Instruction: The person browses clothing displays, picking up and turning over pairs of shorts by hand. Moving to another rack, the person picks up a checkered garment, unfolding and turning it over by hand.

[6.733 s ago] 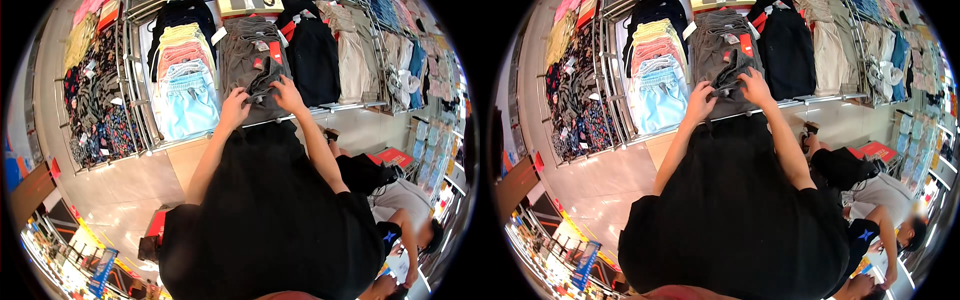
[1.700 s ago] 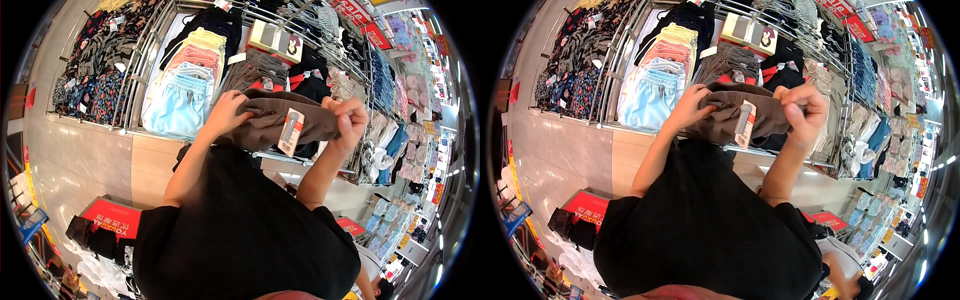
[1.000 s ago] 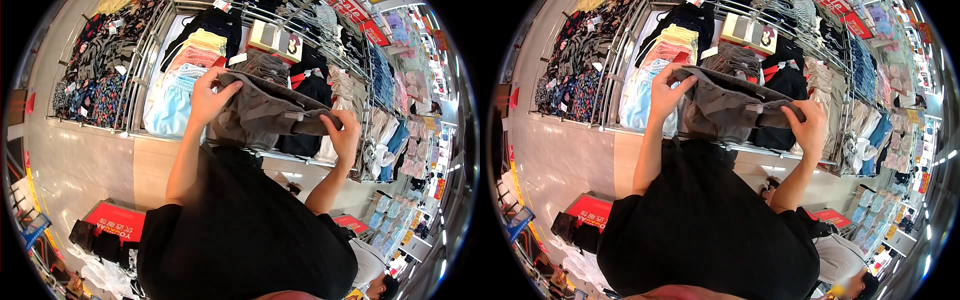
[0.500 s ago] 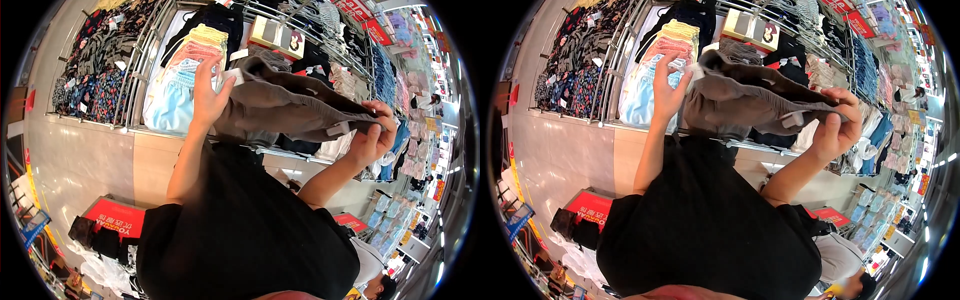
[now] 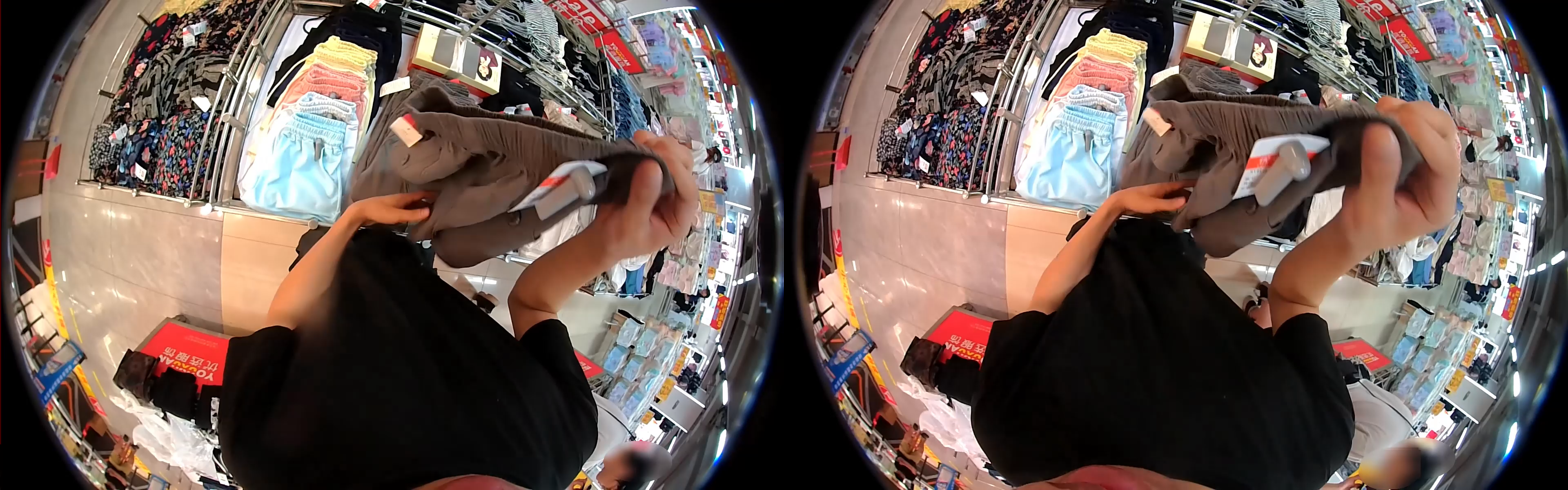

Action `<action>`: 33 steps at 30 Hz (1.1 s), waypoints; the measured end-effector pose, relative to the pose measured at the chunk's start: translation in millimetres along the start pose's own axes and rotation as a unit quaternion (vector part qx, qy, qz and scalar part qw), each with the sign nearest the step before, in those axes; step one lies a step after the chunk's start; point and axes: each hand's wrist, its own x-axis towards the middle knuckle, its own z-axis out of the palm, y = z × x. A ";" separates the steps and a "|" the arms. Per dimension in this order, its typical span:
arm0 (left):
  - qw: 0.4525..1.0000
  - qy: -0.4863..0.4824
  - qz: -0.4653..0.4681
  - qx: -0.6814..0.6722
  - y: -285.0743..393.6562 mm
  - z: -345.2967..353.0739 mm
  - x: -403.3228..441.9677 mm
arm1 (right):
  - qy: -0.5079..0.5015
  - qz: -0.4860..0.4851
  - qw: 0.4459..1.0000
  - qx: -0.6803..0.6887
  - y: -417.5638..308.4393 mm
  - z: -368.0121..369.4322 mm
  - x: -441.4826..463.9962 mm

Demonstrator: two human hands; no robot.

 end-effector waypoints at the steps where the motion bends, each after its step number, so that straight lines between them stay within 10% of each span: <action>1: 0.999 0.012 -0.020 -0.041 15.4 1.9 -5.1 | -0.017 -0.007 0.998 -0.057 1.2 1.3 2.4; 9: 0.981 0.001 0.048 -0.187 -14.2 3.3 -8.7 | -0.070 0.196 0.956 -0.206 13.2 16.7 -21.1; 13: 0.996 -0.077 -0.013 -0.049 2.6 9.6 2.4 | -0.105 0.162 0.954 -0.229 35.3 29.6 -34.2; 20: 0.969 0.069 -0.025 -0.238 -3.4 10.6 7.8 | -0.214 0.273 0.909 -0.232 81.1 22.6 -100.4; 24: 0.974 0.220 0.005 0.055 -21.0 24.3 19.2 | -0.192 0.305 0.908 -0.213 75.5 29.0 -110.5; 33: 0.952 0.266 -0.024 0.151 -23.0 15.3 24.7 | -0.130 0.350 0.917 -0.142 83.5 13.9 -109.7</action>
